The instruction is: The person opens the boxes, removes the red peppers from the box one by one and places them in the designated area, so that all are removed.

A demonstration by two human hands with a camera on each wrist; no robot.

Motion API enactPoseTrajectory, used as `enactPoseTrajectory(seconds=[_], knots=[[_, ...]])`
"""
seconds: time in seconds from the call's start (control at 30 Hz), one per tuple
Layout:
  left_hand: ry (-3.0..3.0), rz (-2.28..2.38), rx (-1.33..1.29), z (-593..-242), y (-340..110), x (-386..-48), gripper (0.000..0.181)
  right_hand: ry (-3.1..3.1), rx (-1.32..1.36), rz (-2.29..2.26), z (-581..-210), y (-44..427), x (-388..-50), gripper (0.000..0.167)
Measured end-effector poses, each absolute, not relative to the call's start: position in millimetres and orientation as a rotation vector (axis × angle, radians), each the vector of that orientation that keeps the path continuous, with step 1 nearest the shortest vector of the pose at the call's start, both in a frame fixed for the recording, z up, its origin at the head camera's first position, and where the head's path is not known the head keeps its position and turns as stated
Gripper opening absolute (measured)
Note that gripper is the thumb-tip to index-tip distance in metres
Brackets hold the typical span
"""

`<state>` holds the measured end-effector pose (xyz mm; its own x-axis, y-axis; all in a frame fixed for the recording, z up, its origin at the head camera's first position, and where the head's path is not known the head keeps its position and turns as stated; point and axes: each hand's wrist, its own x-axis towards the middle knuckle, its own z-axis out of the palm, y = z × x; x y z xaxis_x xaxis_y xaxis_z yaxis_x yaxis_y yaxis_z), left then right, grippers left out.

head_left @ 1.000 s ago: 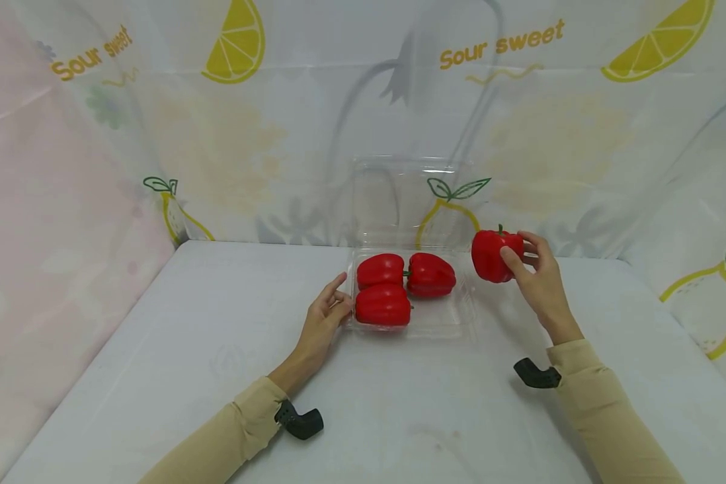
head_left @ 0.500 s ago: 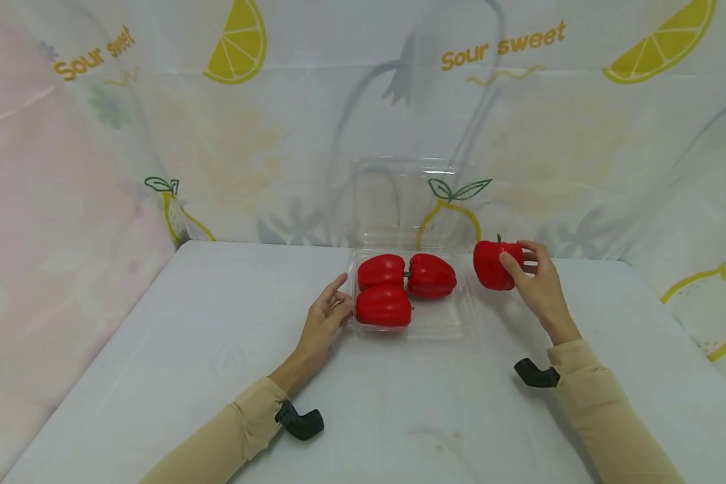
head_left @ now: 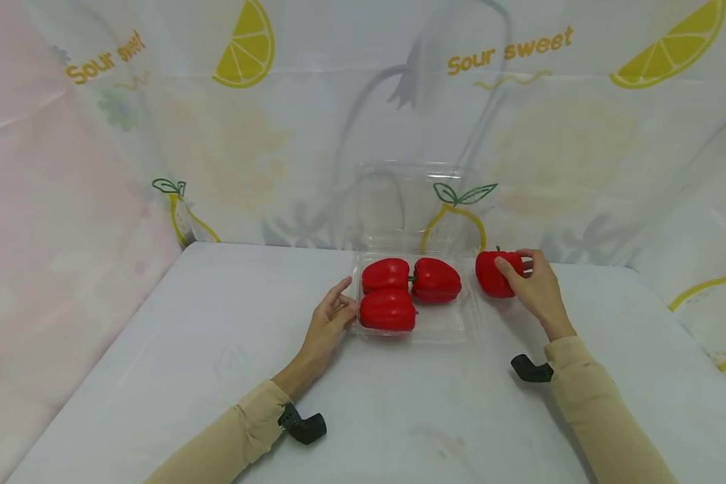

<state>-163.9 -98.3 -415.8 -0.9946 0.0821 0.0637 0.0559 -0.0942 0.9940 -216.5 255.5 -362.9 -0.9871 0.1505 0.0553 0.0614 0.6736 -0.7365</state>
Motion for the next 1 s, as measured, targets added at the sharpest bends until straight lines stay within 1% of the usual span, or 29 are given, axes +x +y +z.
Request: enactPoseTrajectory(seconds=[0.13, 0.3, 0.53, 0.83, 1.0], knots=[[2.093, 2.303, 0.160, -418, -97, -163, 0.053, -2.851, -0.222, 1.144, -363, 253, -225, 0.081], [2.085, 2.309, 0.155, -418, -95, -161, 0.053, -2.900, -0.217, 1.084, -364, 252, -232, 0.083], [2.135, 2.287, 0.169, -414, -97, -163, 0.053, -2.867, -0.185, 1.162, -367, 249, -237, 0.084], [2.157, 2.269, 0.180, -416, -99, -164, 0.053, -2.841, -0.054, 1.176, -373, 252, -237, 0.077], [2.140, 2.271, 0.189, -416, -99, -165, 0.053, -2.833, -0.037, 1.159, -373, 252, -234, 0.072]])
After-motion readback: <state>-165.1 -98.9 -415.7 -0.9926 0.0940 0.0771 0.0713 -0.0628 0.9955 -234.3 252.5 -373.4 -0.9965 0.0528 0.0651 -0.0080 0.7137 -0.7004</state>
